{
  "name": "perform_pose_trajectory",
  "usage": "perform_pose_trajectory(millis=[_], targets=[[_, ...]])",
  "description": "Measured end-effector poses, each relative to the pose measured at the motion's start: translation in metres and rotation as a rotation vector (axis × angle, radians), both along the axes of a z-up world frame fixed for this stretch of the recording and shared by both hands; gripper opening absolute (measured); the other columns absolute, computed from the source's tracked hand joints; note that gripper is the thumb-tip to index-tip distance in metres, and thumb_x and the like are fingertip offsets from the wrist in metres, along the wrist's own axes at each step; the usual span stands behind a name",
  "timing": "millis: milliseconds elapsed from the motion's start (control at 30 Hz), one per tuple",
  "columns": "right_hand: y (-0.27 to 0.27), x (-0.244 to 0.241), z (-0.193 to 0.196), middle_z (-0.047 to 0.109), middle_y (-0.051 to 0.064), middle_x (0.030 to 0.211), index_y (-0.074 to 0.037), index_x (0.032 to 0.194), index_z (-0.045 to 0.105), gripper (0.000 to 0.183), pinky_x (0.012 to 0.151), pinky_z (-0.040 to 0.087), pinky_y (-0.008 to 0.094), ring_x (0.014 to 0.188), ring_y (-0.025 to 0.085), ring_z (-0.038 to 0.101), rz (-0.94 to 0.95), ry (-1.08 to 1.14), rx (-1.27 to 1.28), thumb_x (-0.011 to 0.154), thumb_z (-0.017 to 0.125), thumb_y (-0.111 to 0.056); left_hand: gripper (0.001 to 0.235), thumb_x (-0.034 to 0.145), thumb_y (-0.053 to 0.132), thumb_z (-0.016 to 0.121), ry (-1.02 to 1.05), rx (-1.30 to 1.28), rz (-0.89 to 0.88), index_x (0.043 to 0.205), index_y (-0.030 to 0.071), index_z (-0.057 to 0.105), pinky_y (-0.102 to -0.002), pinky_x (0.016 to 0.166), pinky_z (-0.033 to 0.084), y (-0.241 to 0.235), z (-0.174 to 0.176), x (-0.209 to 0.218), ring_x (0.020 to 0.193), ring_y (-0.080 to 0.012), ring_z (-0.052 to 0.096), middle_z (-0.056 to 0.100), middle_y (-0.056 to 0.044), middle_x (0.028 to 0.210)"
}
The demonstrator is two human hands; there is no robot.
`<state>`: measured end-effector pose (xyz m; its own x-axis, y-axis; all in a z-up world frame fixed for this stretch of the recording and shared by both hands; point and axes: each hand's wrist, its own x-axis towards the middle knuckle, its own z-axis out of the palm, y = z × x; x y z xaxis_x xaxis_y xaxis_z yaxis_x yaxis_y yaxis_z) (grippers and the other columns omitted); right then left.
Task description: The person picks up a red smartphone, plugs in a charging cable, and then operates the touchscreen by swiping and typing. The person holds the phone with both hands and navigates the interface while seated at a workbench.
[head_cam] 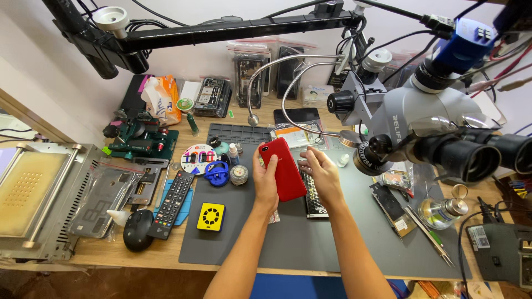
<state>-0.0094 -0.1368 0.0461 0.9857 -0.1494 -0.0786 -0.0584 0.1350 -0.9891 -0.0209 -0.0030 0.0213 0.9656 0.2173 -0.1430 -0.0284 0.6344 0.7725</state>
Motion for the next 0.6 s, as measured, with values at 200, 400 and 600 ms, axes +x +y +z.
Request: perform_pose_trajectory(millis=[200,400,600], targets=[[-0.004,-0.103,0.054,0.067,0.025,0.134,-0.007,0.156,0.054,0.065,0.098,0.057,0.054,0.113,0.037,0.067,0.420,0.312,0.223,0.098,0.062,-0.036,0.052,0.104,0.008,0.063,-0.084,-0.151,-0.103,0.152,0.017,0.044,-0.040,0.096,0.060,-0.001,0.019,-0.053,0.105,-0.0224,0.071,0.070,-0.016,0.123],[-0.041,-0.146,0.004,0.063,0.017,0.092,0.003,0.121,0.069,0.040,0.072,0.051,0.040,0.080,0.031,0.060,0.497,0.167,0.289,0.084,0.075,-0.010,0.041,0.100,0.005,0.069,-0.220,-0.030,-0.380,0.138,0.013,0.056,-0.033,0.106,0.052,-0.001,-0.008,-0.099,0.114,-0.0169,0.069,0.074,-0.013,0.125],[-0.063,-0.165,-0.014,0.059,0.014,0.124,-0.026,0.158,0.050,0.087,0.105,0.049,0.044,0.121,0.031,0.062,0.140,0.106,-0.623,0.080,0.085,-0.045,0.043,0.103,0.007,0.063,-0.064,0.085,-0.258,0.145,-0.001,0.058,-0.037,0.096,0.059,-0.016,-0.009,-0.131,0.112,-0.0283,0.072,0.072,-0.020,0.129]])
